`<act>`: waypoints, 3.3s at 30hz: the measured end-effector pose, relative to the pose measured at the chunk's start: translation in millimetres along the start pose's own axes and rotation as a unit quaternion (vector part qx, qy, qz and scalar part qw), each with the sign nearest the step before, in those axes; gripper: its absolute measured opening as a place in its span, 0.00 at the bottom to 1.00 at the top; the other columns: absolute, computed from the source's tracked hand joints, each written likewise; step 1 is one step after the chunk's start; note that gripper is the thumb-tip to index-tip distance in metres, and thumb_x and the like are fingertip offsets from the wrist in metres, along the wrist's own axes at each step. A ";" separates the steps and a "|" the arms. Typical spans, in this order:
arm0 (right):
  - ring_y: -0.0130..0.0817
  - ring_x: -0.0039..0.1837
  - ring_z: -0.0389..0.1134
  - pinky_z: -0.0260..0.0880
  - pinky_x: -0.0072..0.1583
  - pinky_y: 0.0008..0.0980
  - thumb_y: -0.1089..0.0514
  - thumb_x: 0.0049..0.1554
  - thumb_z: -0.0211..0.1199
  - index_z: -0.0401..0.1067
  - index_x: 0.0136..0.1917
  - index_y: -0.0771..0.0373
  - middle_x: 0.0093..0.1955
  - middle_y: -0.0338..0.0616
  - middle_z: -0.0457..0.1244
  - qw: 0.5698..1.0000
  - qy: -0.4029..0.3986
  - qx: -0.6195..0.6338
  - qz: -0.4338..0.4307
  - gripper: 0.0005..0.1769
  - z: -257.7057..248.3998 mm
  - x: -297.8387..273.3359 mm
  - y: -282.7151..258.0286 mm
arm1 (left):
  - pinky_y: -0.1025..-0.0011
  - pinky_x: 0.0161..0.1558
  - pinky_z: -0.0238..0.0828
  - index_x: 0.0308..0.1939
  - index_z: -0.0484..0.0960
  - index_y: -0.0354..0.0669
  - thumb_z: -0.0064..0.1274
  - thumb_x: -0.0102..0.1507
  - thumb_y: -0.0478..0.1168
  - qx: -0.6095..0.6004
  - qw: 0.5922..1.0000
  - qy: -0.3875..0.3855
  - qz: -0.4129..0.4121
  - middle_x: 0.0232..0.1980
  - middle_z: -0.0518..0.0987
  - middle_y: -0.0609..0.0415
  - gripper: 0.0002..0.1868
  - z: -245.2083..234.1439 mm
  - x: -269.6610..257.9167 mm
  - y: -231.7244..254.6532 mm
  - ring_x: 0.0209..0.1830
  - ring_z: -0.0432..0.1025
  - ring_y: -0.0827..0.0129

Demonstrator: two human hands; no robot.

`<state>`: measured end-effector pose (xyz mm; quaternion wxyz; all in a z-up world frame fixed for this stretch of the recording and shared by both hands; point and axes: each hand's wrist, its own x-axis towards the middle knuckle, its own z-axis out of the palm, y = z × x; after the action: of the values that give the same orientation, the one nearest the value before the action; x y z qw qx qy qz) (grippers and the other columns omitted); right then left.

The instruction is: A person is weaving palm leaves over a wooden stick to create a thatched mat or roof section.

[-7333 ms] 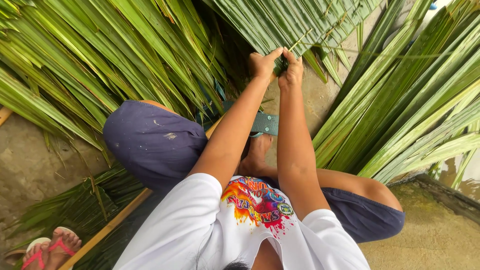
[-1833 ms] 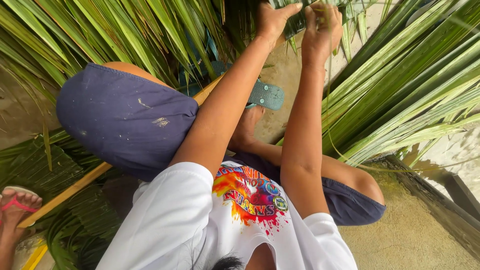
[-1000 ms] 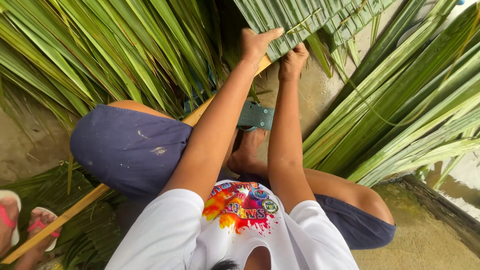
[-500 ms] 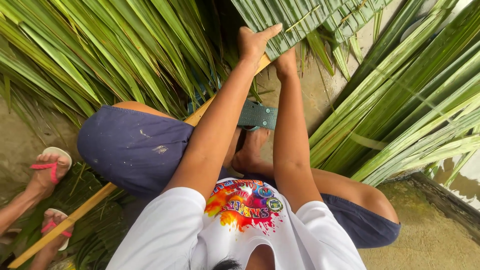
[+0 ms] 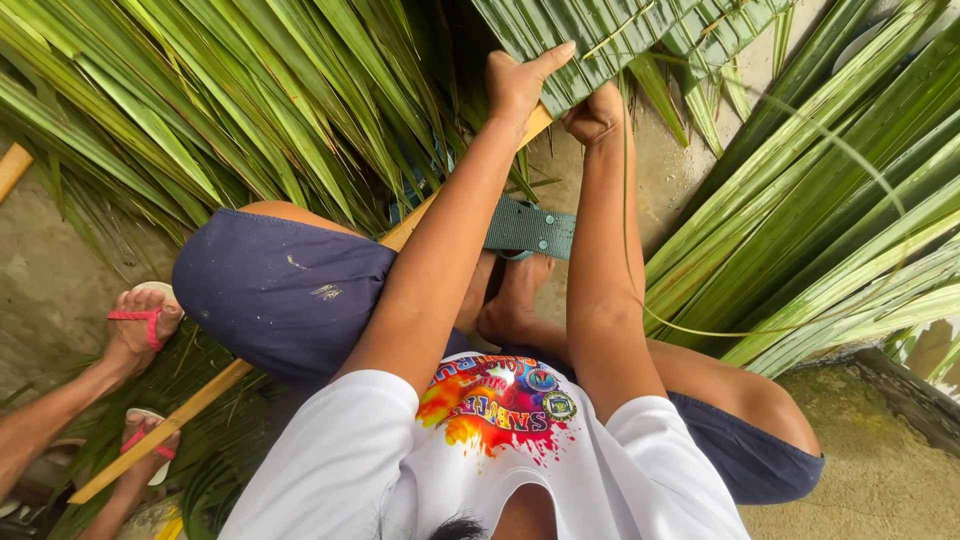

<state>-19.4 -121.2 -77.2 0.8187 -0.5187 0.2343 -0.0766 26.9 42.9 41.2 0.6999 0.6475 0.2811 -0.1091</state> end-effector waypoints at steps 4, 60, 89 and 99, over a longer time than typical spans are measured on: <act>0.25 0.36 0.62 0.66 0.40 0.25 0.70 0.54 0.64 0.76 0.42 0.68 0.37 0.42 0.67 1.000 -0.002 0.017 0.020 0.02 -2.9 3.6 6.0 | 0.70 0.22 0.79 0.29 0.87 0.26 0.72 0.46 0.38 -0.022 1.000 -0.008 0.017 0.28 0.86 0.44 0.16 -0.9 0.4 -3.4 0.19 0.78 0.66; 0.23 0.31 0.52 0.52 0.33 0.22 0.60 0.61 0.59 0.72 0.45 0.64 0.32 0.37 0.56 0.913 -0.135 0.263 0.282 0.05 3.1 3.5 18.4 | 0.75 0.24 0.80 0.30 0.87 0.34 0.70 0.51 0.39 -0.013 0.981 -0.109 0.158 0.28 0.87 0.51 0.11 -7.0 14.8 -21.3 0.20 0.78 0.72; 0.28 0.49 0.65 0.67 0.49 0.27 0.70 0.55 0.68 0.78 0.49 0.61 0.52 0.36 0.65 0.842 -0.044 -0.466 -0.268 0.09 101.6 -87.6 -104.9 | 0.77 0.18 0.69 0.25 0.65 0.42 0.73 0.47 0.52 0.068 0.997 -0.013 0.030 0.26 0.64 0.61 0.29 2.8 16.5 -46.5 0.21 0.60 0.76; 0.32 0.41 0.66 0.67 0.43 0.30 0.67 0.59 0.65 0.70 0.46 0.63 0.46 0.40 0.66 0.641 -0.254 -0.612 -0.387 0.05 131.5 -148.2 -176.3 | 0.77 0.14 0.67 0.18 0.62 0.50 0.74 0.49 0.58 0.171 0.983 -0.033 0.062 0.19 0.61 0.66 0.32 12.4 39.3 -72.3 0.14 0.55 0.78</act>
<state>-68.0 -39.0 170.2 0.2371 -0.9439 -0.2113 -0.0906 24.9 29.3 -40.8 0.5934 0.7697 0.1947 -0.1327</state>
